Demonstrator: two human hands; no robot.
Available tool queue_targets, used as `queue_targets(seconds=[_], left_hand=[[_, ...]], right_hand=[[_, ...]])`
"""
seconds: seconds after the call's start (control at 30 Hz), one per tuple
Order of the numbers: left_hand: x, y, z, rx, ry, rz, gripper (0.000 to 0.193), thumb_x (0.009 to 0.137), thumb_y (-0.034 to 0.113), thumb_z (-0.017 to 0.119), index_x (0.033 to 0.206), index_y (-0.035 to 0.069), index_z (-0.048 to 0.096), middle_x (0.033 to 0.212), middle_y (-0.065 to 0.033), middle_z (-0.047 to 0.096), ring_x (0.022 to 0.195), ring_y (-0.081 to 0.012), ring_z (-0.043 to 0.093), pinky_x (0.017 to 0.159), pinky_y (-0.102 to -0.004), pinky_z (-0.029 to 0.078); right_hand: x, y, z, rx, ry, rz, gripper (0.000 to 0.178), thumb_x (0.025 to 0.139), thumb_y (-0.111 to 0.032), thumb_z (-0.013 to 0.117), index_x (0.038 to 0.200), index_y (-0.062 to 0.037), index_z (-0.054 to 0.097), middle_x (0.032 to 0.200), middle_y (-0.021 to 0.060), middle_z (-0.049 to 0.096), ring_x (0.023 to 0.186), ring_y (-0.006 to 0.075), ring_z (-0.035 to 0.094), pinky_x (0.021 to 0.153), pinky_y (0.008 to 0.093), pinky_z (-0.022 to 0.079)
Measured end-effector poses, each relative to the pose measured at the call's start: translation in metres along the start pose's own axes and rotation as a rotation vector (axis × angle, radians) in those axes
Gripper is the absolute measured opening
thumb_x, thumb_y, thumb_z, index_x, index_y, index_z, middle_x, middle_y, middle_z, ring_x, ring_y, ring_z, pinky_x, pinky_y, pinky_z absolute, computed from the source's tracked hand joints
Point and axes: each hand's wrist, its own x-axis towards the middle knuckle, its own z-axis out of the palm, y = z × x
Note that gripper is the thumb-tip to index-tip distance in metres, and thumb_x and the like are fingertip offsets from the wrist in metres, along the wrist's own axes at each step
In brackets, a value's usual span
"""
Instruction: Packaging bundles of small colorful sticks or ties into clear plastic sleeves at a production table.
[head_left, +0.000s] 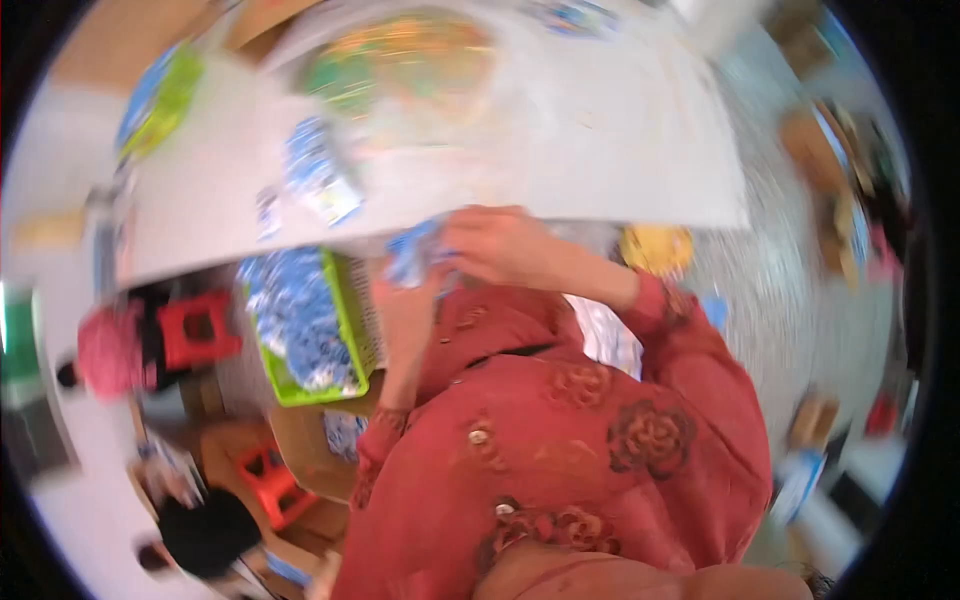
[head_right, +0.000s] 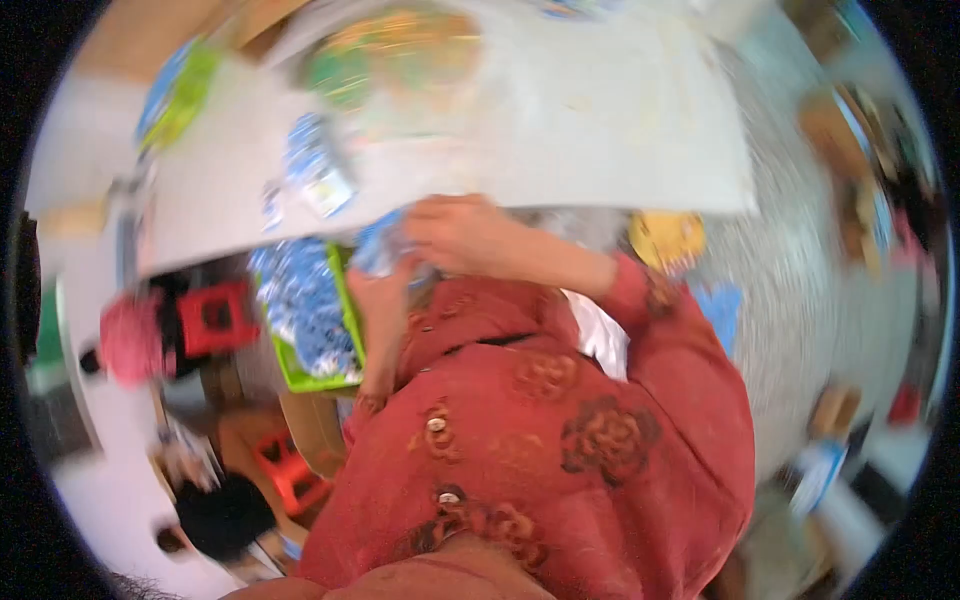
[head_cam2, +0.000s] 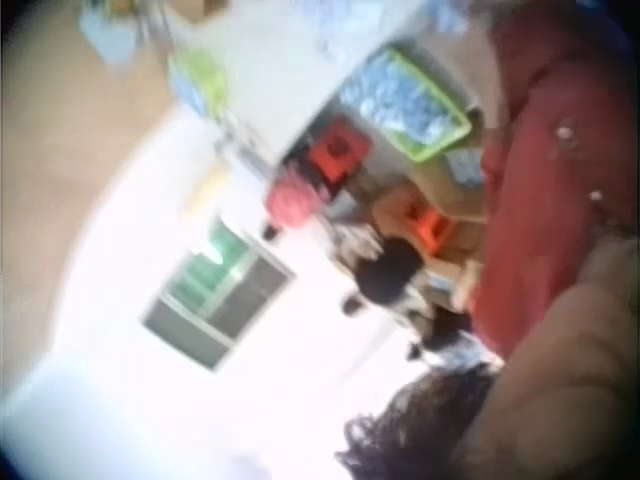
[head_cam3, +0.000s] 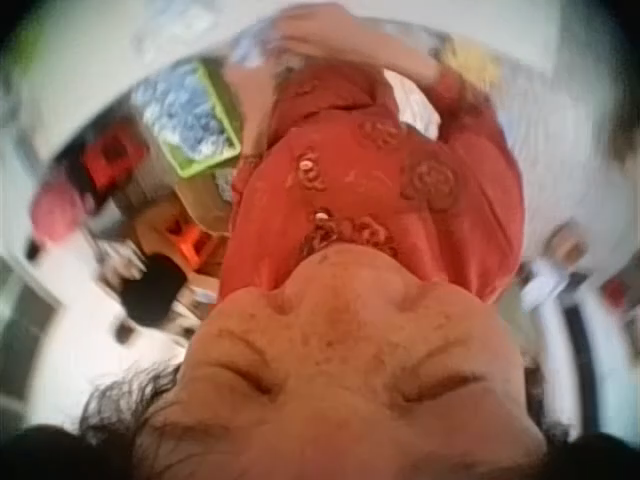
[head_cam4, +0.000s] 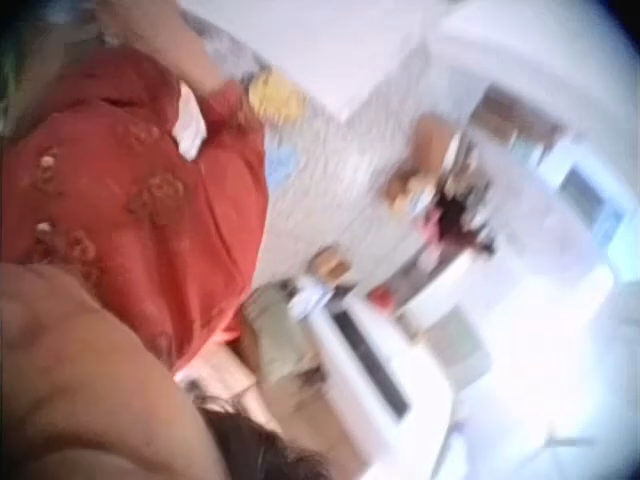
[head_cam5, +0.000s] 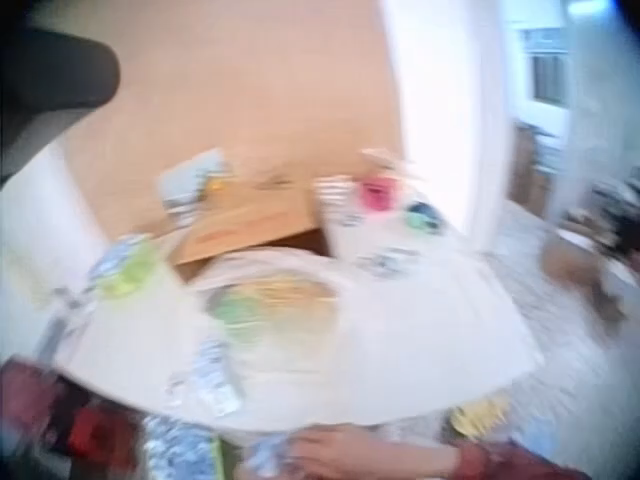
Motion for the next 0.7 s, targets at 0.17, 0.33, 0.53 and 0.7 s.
queue_targets(seconds=[0.17,0.33,0.53,0.7], left_hand=[[-0.017,0.013,-0.008,-0.148,-0.084,-0.002,0.040,0.074,-0.001,0.063,0.111,-0.003,0.050,0.107,-0.0083,0.055,0.095,-0.0173,0.053,0.083,-0.0301,0.043],[-0.017,0.002,-0.035,-0.232,-0.138,-0.187,0.043,0.076,-0.001,0.059,0.116,-0.001,0.044,0.112,-0.0086,0.051,0.102,-0.0175,0.049,0.089,-0.0312,0.038],[-0.028,0.005,-0.047,-0.164,-0.076,-0.229,0.027,0.079,0.000,0.057,0.104,0.002,0.048,0.105,-0.0046,0.050,0.099,-0.0145,0.049,0.084,-0.0290,0.041],[-0.020,-0.023,-0.062,-0.065,-0.134,-0.123,0.013,0.083,0.005,0.053,0.095,0.004,0.047,0.098,-0.0030,0.050,0.092,-0.0125,0.050,0.077,-0.0262,0.042]], right_hand=[[0.013,-0.018,0.018,-0.104,-0.108,0.009,0.017,0.068,-0.016,0.059,0.081,-0.0092,0.050,0.080,0.0054,0.053,0.081,0.0209,0.056,0.061,0.0307,0.049],[0.009,-0.035,0.034,-0.093,0.051,0.069,0.015,0.068,-0.015,0.058,0.078,-0.0085,0.050,0.077,0.0046,0.052,0.079,0.0207,0.055,0.060,0.0301,0.048],[0.008,-0.055,0.052,-0.101,0.232,0.007,0.011,0.068,-0.016,0.058,0.073,-0.0093,0.051,0.076,0.0040,0.052,0.078,0.0192,0.054,0.060,0.0288,0.048],[0.002,-0.067,0.055,-0.073,0.170,0.048,0.012,0.071,-0.018,0.057,0.078,-0.0079,0.055,0.083,0.0060,0.055,0.086,0.0232,0.055,0.066,0.0330,0.049]])
